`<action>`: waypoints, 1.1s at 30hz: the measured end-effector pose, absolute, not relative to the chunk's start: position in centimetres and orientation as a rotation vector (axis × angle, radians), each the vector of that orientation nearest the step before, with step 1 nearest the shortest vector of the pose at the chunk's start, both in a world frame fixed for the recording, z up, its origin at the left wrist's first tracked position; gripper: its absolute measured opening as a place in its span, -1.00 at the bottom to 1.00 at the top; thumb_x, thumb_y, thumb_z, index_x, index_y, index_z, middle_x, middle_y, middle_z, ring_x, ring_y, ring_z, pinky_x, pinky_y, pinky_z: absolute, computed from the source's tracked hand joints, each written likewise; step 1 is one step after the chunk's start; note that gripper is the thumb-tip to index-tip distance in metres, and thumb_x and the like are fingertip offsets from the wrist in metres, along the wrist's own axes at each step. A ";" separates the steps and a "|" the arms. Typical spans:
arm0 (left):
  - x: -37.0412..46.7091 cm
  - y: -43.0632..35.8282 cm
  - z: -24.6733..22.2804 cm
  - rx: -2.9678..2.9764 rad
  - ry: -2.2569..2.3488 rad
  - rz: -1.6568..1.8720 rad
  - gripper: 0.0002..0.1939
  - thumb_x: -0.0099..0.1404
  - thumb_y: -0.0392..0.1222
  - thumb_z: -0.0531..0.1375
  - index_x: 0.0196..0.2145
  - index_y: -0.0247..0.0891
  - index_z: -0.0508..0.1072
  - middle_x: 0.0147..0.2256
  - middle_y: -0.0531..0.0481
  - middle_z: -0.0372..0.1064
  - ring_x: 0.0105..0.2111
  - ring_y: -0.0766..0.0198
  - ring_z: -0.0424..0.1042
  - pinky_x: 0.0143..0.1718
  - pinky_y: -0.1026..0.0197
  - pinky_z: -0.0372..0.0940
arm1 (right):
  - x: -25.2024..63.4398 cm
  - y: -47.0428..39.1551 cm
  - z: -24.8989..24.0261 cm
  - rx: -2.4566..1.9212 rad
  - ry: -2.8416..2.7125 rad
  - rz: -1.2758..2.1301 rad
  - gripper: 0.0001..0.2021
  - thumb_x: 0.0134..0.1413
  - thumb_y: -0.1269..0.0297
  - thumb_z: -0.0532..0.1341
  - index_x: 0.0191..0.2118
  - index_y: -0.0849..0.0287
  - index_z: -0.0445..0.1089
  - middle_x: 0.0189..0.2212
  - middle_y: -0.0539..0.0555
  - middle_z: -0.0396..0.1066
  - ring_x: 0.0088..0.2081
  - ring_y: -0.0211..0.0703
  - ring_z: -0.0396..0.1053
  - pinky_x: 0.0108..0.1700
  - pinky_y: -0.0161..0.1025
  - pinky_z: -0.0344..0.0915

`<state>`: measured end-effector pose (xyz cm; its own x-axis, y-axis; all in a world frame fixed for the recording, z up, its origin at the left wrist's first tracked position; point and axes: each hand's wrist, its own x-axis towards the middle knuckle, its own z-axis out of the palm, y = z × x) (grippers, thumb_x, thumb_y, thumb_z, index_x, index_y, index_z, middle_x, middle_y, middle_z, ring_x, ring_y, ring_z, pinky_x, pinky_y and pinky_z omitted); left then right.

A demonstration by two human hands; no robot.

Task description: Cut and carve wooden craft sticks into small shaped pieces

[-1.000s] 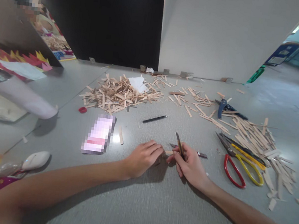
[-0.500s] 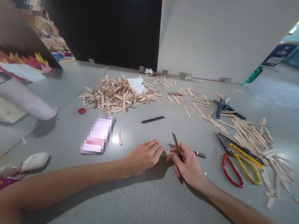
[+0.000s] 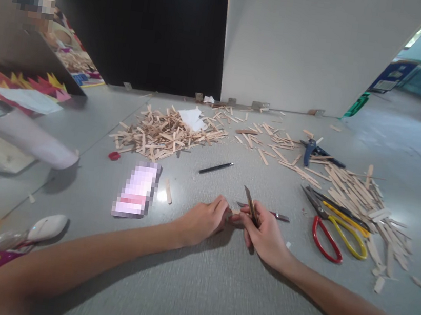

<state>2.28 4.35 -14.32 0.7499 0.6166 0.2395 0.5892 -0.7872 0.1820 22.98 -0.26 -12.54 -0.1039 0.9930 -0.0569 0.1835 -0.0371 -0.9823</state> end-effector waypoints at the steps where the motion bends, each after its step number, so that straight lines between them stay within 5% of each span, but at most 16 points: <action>1: 2.2 4.4 -14.2 2.798 0.995 0.480 -0.84 0.54 -0.37 -0.06 -0.12 -0.27 0.30 -0.25 -0.06 0.38 -0.56 0.31 0.36 -0.58 0.29 0.19 | 23.0 -0.2 -12.5 -1.319 -1.392 1.229 -0.64 0.29 -0.14 0.25 -0.22 0.05 0.25 -0.41 0.08 0.64 -0.75 -0.34 0.20 -0.67 -0.30 0.17; 10: 1.8 4.5 -13.1 2.420 0.929 0.710 -0.77 0.62 -0.17 -0.09 -0.21 -0.18 0.26 -0.46 0.12 0.31 -0.58 0.32 0.28 -0.49 0.28 0.17 | 23.0 -0.3 -12.4 -1.276 -1.352 1.194 -0.62 0.30 -0.17 0.23 -0.20 0.05 0.25 -0.36 0.12 0.65 -0.74 -0.36 0.18 -0.70 -0.33 0.11; 16: 2.0 4.9 -12.5 2.238 0.851 0.741 -0.69 0.60 0.00 0.06 -0.18 -0.24 0.45 -0.46 0.06 0.41 -0.53 0.31 0.34 -0.42 0.29 0.24 | 23.0 -0.7 -12.1 -1.276 -1.465 1.151 -0.70 0.35 -0.06 0.23 -0.24 0.05 0.29 -0.56 -0.06 0.49 -0.72 -0.32 0.19 -0.63 -0.31 0.16; 20: 2.1 5.3 -12.1 2.154 0.815 0.712 -0.65 0.56 -0.04 0.08 -0.28 -0.27 0.53 -0.44 -0.01 0.48 -0.49 0.30 0.38 -0.40 0.29 0.25 | 23.0 -0.7 -12.0 -1.251 -1.426 1.179 -0.70 0.34 -0.07 0.22 -0.23 0.05 0.26 -0.40 0.06 0.61 -0.72 -0.37 0.16 -0.65 -0.32 0.13; 33: 2.0 5.5 -11.0 1.929 0.813 0.574 -0.77 0.46 -0.16 0.09 -0.23 -0.27 0.51 -0.49 0.03 0.50 -0.53 0.32 0.38 -0.48 0.33 0.22 | 23.1 -0.3 -12.0 -1.263 -1.337 1.186 -0.58 0.29 -0.22 0.24 -0.20 0.04 0.26 -0.41 0.05 0.59 -0.71 -0.33 0.19 -0.68 -0.30 0.15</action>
